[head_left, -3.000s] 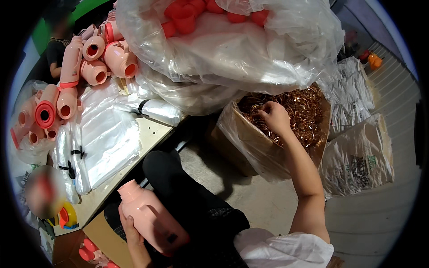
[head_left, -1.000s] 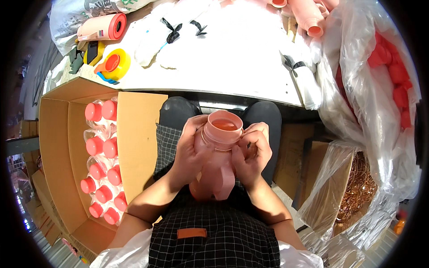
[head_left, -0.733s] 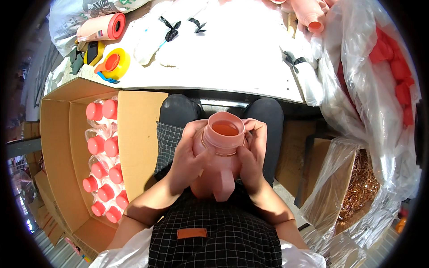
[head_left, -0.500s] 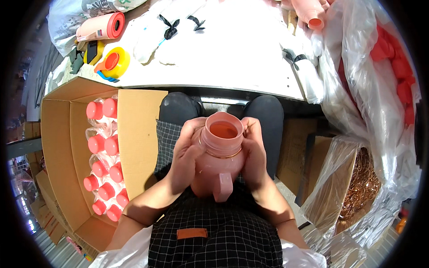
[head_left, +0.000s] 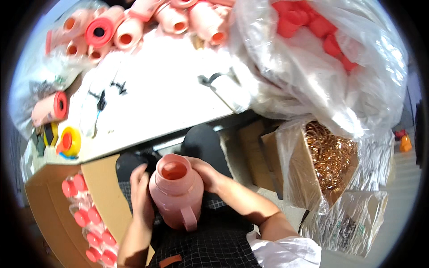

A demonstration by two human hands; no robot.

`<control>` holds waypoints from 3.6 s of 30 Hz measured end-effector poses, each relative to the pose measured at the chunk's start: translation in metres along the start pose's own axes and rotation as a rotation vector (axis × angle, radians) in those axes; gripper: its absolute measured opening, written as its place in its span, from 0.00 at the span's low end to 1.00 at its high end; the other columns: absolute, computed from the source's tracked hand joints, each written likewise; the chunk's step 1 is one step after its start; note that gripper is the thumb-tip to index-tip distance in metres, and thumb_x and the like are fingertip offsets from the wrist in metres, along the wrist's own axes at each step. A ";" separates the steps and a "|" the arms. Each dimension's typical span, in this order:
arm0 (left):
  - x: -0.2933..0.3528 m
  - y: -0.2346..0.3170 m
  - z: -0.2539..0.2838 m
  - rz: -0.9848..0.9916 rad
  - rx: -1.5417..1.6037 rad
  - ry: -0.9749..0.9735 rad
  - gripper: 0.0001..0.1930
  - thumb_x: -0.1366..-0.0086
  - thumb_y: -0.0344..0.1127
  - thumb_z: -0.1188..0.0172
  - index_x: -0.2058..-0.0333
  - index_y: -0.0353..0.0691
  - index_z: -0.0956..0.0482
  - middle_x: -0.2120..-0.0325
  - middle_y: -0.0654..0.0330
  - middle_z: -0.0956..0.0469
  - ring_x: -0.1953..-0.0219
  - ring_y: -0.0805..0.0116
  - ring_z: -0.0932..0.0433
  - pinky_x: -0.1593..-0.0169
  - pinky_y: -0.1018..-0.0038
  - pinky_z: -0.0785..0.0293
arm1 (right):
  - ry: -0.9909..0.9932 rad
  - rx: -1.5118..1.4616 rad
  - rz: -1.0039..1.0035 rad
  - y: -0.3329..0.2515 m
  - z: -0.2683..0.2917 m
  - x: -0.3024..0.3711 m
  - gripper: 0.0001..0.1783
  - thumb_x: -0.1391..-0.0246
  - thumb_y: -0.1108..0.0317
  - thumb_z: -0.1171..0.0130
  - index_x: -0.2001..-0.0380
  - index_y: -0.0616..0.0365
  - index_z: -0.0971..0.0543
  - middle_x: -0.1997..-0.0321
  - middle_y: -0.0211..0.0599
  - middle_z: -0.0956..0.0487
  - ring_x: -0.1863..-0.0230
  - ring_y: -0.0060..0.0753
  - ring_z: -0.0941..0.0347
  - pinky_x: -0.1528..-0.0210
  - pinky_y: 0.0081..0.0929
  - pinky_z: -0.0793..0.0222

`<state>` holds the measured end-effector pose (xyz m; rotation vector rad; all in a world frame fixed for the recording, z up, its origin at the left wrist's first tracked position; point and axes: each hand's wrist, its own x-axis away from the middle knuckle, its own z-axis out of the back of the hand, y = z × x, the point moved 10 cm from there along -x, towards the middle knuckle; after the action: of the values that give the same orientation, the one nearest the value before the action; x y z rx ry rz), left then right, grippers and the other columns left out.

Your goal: The person assembles pink plastic pitchers by inserting a copper-colored coil into the body and screwing on a red lid. The person then places the assembled pitchers into a cardboard box.

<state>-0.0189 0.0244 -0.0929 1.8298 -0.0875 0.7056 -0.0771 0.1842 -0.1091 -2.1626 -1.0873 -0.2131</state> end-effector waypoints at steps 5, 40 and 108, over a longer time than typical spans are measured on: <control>0.055 -0.053 -0.023 0.103 -0.133 -0.393 0.21 0.27 0.44 0.48 0.42 0.39 0.30 0.56 0.59 0.22 0.55 0.65 0.22 0.51 0.69 0.24 | 0.062 0.296 0.638 -0.063 -0.007 0.067 0.22 0.40 0.60 0.46 0.49 0.68 0.25 0.44 0.49 0.24 0.42 0.41 0.27 0.38 0.36 0.32; 0.016 0.027 -0.010 -0.292 -1.232 -0.431 0.30 0.39 0.25 0.45 0.38 0.42 0.36 0.68 0.49 0.21 0.71 0.56 0.19 0.65 0.62 0.22 | 0.090 0.642 0.530 -0.120 0.035 0.028 0.45 0.46 0.59 0.35 0.28 0.57 0.41 0.26 0.43 0.39 0.26 0.40 0.44 0.29 0.37 0.47; 0.148 -0.145 0.703 -0.077 -0.006 0.952 0.17 0.27 0.45 0.49 0.52 0.37 0.23 0.71 0.65 0.29 0.71 0.71 0.28 0.71 0.72 0.32 | -0.696 0.815 0.474 0.146 -0.268 -0.150 0.30 0.43 0.69 0.38 0.38 0.61 0.35 0.36 0.47 0.31 0.42 0.34 0.27 0.42 0.30 0.30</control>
<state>0.4553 -0.5011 -0.2835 1.3193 0.5973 1.4349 -0.0200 -0.1453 -0.0489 -1.6547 -0.7498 1.0795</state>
